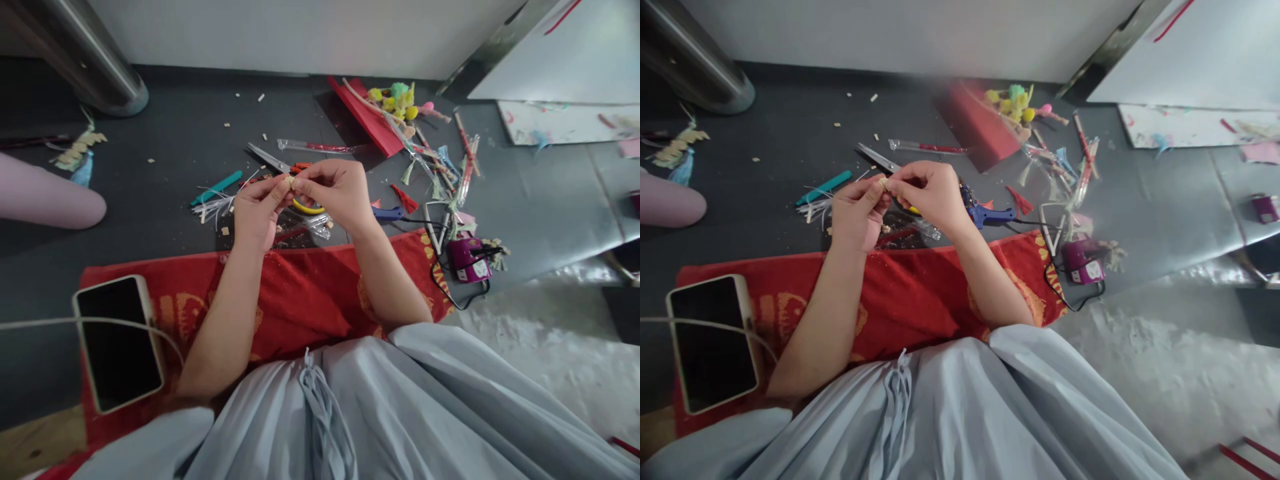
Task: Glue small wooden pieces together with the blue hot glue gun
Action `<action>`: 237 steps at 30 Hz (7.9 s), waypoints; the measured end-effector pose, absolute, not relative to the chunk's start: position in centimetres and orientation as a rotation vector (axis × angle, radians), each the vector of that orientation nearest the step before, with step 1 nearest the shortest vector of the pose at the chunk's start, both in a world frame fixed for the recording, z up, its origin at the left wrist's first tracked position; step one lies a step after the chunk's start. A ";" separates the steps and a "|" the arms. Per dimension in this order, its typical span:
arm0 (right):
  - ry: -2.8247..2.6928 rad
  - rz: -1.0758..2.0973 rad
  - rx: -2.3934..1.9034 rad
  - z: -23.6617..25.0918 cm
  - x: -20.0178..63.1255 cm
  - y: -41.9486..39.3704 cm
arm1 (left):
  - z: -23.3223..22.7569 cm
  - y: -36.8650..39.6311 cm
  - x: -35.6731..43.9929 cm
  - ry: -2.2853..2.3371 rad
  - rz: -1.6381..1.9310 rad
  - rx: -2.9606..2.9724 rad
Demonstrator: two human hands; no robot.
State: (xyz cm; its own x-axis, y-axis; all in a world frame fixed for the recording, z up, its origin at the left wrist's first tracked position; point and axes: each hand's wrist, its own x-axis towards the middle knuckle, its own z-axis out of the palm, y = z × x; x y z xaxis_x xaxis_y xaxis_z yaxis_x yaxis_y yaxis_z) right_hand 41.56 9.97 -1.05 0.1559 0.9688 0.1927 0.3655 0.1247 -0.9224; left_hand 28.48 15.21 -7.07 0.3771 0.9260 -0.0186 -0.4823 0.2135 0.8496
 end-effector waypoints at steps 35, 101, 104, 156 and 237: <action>-1.523 0.564 -1.486 0.0 42.0 9.1 | -6.9 14.7 28.3 0.665 1.373 1.351; -1.419 0.653 -1.172 -2.5 41.5 9.9 | -6.1 14.3 28.1 0.649 1.634 1.572; -1.394 0.678 -1.176 -2.6 41.5 9.9 | -6.1 14.3 28.1 0.661 1.660 1.579; -1.592 0.350 -1.264 -1.7 42.3 9.7 | -6.7 14.7 27.7 0.695 1.665 1.693; -1.454 0.542 -1.212 -6.2 41.2 8.7 | -7.0 12.3 27.8 0.884 1.531 1.818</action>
